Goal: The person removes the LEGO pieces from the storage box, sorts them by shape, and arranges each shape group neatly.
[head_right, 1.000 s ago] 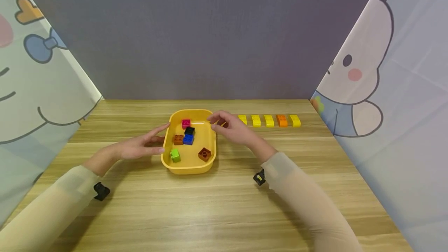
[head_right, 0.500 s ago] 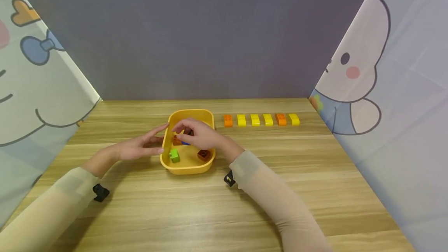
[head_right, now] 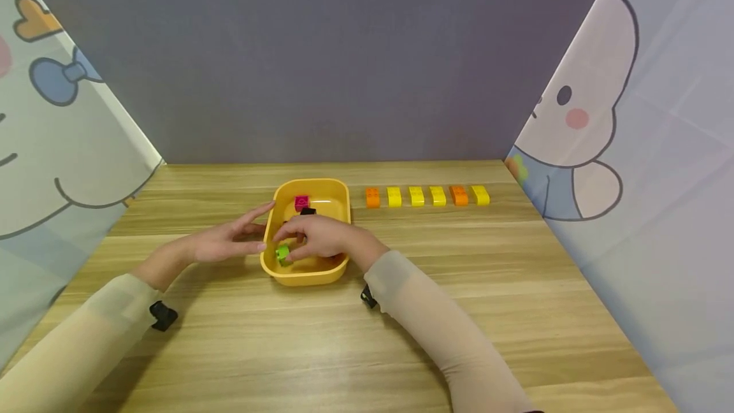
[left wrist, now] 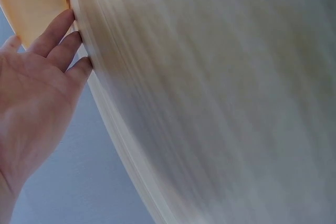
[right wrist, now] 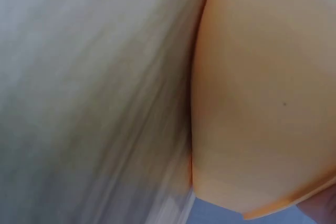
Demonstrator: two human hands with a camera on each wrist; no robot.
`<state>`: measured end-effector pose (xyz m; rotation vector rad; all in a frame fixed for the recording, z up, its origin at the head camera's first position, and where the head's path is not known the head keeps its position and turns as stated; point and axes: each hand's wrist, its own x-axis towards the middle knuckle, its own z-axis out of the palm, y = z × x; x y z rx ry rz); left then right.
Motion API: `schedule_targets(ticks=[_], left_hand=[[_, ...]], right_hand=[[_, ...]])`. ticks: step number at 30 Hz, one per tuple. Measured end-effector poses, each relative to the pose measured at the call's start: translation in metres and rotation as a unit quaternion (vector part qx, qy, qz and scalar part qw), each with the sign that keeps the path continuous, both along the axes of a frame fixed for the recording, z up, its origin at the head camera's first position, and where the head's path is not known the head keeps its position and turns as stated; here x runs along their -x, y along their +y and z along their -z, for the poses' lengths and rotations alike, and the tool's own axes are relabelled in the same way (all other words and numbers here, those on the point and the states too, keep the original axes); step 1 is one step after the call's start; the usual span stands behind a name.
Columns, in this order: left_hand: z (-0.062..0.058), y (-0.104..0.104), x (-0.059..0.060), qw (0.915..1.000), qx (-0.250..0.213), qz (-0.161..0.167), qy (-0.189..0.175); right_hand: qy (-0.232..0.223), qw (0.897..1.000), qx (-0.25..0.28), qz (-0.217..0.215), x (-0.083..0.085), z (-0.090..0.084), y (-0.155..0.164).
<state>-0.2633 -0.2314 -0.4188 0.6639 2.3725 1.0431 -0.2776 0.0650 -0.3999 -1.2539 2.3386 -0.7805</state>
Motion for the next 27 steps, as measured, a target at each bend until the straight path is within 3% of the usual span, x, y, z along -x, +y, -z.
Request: schedule_targets(ticks=[5, 11, 17, 23, 27], left_hand=[[-0.0004, -0.0013, -0.0005, 1.0, 0.003, -0.004, 0.001], [-0.0004, -0.0013, -0.0008, 1.0, 0.002, -0.006, 0.002], [-0.0005, -0.0002, -0.0007, 1.0, 0.0, -0.007, -0.001], [0.0011, 0.0006, 0.0006, 1.0, 0.0, -0.003, 0.002], [0.0011, 0.0006, 0.0009, 1.0, -0.002, -0.002, 0.003]], right_hand=[[0.034, 0.999, -0.032, -0.018, -0.001, 0.0001, -0.003], [0.016, 0.999, -0.041, -0.012, -0.0031, -0.0014, -0.0024], [0.034, 0.998, -0.058, -0.009, -0.0034, -0.0021, -0.0024], [0.047, 0.997, -0.06, 0.005, -0.0028, -0.0012, -0.0034], [0.031, 0.998, -0.035, 0.03, -0.0025, -0.0008, -0.0019]])
